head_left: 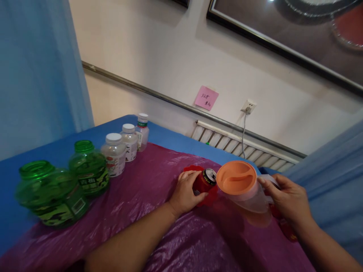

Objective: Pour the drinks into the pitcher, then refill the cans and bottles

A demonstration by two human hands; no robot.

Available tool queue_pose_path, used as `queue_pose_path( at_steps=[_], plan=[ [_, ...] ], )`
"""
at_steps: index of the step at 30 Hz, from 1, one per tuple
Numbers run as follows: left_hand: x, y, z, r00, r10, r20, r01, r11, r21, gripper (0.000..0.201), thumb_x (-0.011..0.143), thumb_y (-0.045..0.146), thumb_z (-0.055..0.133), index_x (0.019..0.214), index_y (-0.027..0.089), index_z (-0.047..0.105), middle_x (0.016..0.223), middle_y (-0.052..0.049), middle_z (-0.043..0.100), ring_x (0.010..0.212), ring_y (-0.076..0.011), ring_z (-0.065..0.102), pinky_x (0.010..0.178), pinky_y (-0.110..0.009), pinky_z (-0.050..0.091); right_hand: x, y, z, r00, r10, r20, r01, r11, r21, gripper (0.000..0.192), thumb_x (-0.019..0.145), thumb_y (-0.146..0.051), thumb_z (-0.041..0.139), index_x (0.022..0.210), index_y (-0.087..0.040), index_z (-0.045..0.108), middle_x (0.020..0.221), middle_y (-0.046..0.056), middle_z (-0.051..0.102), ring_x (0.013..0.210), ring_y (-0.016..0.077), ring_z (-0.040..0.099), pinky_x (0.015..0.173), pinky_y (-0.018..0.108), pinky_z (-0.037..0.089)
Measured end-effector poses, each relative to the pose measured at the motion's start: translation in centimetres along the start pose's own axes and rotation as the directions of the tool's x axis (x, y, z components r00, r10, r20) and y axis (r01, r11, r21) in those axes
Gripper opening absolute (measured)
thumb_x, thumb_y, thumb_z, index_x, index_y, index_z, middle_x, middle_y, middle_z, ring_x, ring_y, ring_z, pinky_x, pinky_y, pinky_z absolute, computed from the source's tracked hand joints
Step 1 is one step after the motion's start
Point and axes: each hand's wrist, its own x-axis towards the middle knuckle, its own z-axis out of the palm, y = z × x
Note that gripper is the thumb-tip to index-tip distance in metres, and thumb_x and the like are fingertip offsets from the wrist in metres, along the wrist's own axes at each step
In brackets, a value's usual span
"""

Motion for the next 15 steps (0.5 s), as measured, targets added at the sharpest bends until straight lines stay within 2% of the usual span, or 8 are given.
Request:
queue_pose_path(
  at_steps=[15],
  plan=[
    [-0.06, 0.08, -0.01, 1.000, -0.007, -0.009, 0.007, 1.000, -0.009, 0.068, 0.063, 0.028, 0.087, 0.127, 0.025, 0.063, 0.128, -0.010, 0.067, 0.121, -0.0338, 0.059, 0.107, -0.053, 0.045, -0.21, -1.03, 0.07, 0.997, -0.054, -0.055, 0.048, 0.994, -0.095, 0.063, 0.070, -0.083, 0.063, 0.055, -0.022, 0.062, 0.050, 0.000, 0.051, 0.049, 0.0142, 0.045, 0.045, 0.026, 0.037]
  ],
)
